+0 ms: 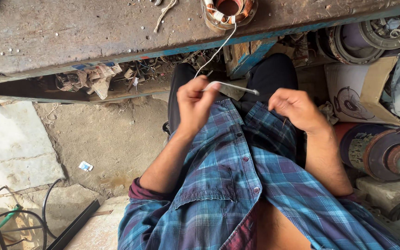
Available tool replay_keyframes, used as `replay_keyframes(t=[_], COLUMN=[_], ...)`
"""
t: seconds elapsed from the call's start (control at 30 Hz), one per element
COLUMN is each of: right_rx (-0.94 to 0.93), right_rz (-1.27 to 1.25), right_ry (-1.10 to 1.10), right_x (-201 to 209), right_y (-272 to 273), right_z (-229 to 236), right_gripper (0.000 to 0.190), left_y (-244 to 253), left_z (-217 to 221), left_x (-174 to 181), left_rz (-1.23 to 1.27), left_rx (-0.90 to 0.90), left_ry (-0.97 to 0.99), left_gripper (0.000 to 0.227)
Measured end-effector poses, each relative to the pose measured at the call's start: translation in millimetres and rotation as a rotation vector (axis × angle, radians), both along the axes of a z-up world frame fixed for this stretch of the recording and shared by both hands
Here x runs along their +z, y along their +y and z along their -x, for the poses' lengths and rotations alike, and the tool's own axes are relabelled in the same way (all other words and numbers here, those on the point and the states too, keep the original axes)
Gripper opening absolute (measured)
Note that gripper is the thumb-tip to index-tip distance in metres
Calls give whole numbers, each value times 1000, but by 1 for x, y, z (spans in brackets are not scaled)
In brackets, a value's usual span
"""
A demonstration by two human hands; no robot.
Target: The person winds a white insulated wire around a cylindrical copper coil, repeatedly pulling and feeding the wire through slots in the coil. The hands manipulate the wire and coil continuously throughout the clip.
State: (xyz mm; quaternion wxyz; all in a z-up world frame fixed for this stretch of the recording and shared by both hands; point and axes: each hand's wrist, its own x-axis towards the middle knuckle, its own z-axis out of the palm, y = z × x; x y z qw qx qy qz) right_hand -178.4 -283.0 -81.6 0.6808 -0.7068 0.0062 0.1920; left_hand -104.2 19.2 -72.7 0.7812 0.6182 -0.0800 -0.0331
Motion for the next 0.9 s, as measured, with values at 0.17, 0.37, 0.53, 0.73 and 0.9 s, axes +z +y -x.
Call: replay_keyframes(t=[0.17,0.37,0.53,0.73,0.9], right_rx=[-215,-130,-221,92,211], right_rz=[53,593,723,215,129], right_ry=[-167,-645,-773,-705,-439], right_x=[20,58,80,73,41], right_y=[1,19,36,90,106], right_z=[-7,-31,-48,-49,-36], right_gripper=[12,6,7,45,32], left_y=[13,19,31,10,14], left_z=[2,2,6,20,24], left_x=[10,15,42,74,74], left_rz=[-112,12,-84,-379,-443], left_rx=[100,218,-4,-342,-454], left_ry=[-119,-152,-303,-332,-32], left_gripper=[38,36,34,21,21])
